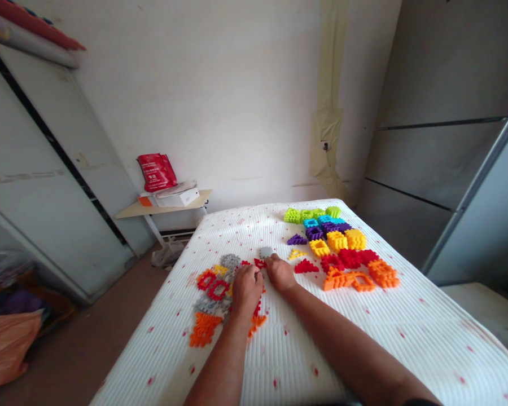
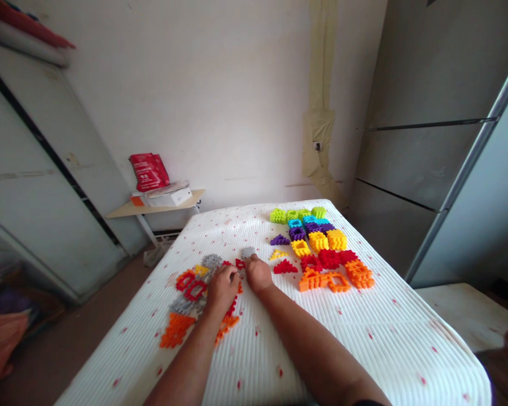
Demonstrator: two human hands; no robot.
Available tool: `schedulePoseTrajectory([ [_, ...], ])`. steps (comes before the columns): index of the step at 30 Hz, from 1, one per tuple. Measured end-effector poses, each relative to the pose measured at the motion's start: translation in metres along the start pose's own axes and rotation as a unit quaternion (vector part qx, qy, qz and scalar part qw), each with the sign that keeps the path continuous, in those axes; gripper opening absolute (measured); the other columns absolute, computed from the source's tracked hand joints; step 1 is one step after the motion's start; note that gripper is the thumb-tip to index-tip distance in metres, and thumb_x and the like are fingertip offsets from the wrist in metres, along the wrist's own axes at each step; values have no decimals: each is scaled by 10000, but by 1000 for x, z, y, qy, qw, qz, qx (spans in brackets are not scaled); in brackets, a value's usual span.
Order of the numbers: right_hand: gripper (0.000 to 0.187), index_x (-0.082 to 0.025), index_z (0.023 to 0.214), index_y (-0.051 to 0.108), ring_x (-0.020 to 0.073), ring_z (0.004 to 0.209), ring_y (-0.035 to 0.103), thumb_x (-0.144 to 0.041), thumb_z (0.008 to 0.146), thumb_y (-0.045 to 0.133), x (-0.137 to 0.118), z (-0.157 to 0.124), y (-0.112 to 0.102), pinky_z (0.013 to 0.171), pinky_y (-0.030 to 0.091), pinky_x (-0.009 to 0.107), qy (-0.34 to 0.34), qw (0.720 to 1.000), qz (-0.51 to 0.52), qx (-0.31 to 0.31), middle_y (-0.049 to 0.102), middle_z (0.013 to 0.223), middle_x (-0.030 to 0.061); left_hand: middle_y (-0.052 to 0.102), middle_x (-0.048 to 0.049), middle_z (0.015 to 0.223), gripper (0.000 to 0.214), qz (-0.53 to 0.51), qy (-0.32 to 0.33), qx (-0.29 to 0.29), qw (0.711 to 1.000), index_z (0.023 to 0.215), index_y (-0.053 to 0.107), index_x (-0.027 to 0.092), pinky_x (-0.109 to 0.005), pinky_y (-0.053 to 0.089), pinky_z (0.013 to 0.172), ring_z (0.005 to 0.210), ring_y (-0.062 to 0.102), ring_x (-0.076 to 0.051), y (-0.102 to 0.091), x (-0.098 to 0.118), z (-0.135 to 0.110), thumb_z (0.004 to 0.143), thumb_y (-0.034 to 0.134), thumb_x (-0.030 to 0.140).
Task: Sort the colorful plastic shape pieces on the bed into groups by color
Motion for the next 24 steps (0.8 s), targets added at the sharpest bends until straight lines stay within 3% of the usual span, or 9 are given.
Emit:
schedulePoseTrajectory([
  [4, 283, -168, 952, 626, 152, 782, 625, -164, 911, 346, 7, -2, -13, 672, 451, 230, 21, 997, 49, 50, 620, 954, 92, 631, -69, 985, 290, -45, -13, 60, 997, 1018, 595, 206, -337, 414, 880, 963, 547, -199, -8, -4, -1, 789, 435, 132],
  [9, 287, -185, 1018, 627, 148, 918, 608, -162, 903, 365, 9, -4, -23, 798, 449, 230, -2, 988, 127, 83, 660, 980, 61, 615, -92, 1045, 413, -100, -24, 109, 989, 1197, 525, 185, -361, 418, 913, 997, 543, -209, -13, -10, -1, 807, 395, 146],
  [16, 255, -193, 959, 667, 153, 826, 631, -171, 851, 436, 7, -9, -25, 747, 479, 248, -17, 963, 260, 66, 692, 905, 29, 654, -99, 1020, 343, -177, -28, 119, 977, 1081, 611, 170, -350, 443, 894, 971, 588, -205, -18, -15, 0, 834, 383, 235],
  [24, 289, -216, 1116, 596, 201, 1007, 559, -276, 839, 536, -11, -23, -46, 841, 448, 288, -88, 985, 98, 110, 627, 1079, 83, 694, -92, 962, 278, -279, -58, 123, 951, 949, 658, 156, -349, 473, 858, 904, 629, -203, -26, -17, -6, 809, 467, 301],
])
Point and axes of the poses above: each hand's wrist, its own z-axis towards the middle knuckle, its own y-axis out of the palm, x = y × z, the point moved 7 cm from there along z, towards the middle knuckle
